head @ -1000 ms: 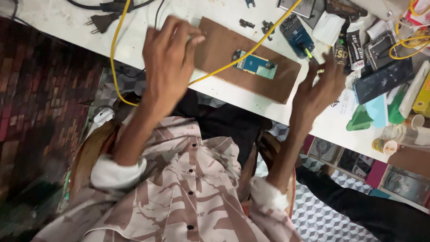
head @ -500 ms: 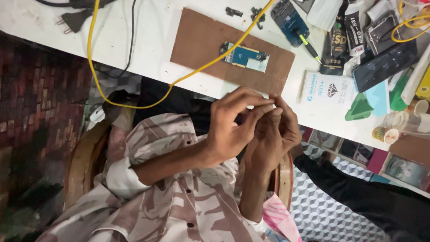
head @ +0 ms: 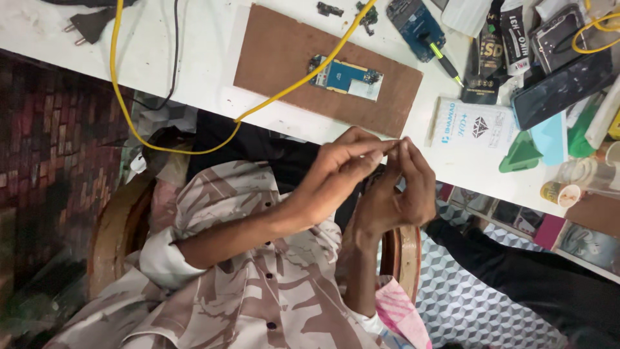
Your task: The person uses a screwdriver to remove screws from a small blue circuit board, then uses a soldering iron to work on the board's components. The person repeatedly applies the soldering iron to different points on the board while holding it steady.
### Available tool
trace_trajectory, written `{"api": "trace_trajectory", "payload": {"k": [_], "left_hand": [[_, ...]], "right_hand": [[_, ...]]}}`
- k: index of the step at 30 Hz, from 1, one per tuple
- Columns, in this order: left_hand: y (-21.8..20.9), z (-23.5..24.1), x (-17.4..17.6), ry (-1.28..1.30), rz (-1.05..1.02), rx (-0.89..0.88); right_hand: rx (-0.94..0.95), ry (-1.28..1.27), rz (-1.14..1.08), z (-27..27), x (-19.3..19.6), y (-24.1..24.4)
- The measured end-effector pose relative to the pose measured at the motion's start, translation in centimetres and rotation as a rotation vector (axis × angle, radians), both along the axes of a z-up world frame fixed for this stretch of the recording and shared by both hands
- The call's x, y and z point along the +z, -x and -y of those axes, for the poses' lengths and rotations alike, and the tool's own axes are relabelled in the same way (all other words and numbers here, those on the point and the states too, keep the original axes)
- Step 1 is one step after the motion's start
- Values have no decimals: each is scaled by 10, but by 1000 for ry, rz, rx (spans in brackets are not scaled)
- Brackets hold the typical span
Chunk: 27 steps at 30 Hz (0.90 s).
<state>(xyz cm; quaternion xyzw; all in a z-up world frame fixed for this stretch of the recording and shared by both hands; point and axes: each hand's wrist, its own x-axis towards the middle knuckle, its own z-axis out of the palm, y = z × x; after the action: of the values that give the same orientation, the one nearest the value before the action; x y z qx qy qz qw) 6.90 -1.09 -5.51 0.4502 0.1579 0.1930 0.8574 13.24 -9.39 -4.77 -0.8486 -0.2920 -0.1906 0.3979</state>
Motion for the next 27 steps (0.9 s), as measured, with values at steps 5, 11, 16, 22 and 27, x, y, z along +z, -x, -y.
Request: {"api": "trace_trajectory", "payload": {"k": [5, 11, 16, 22, 27], "left_hand": [[-1, -20, -3, -684, -230, -71], [-40, -48, -29, -1619, -606, 175], [-30, -43, -51, -1862, -611, 108], [3, -38, -71, -2095, -539, 131], [7, -50, -63, -2182, -312, 461]], "right_hand": [[8, -297, -175, -3, -21, -6], [-15, -587, -672, -4, -40, -48], [61, -630, -710, 5, -48, -58], [122, -465, -716, 12, -48, -45], [49, -381, -827, 16, -28, -23]]}}
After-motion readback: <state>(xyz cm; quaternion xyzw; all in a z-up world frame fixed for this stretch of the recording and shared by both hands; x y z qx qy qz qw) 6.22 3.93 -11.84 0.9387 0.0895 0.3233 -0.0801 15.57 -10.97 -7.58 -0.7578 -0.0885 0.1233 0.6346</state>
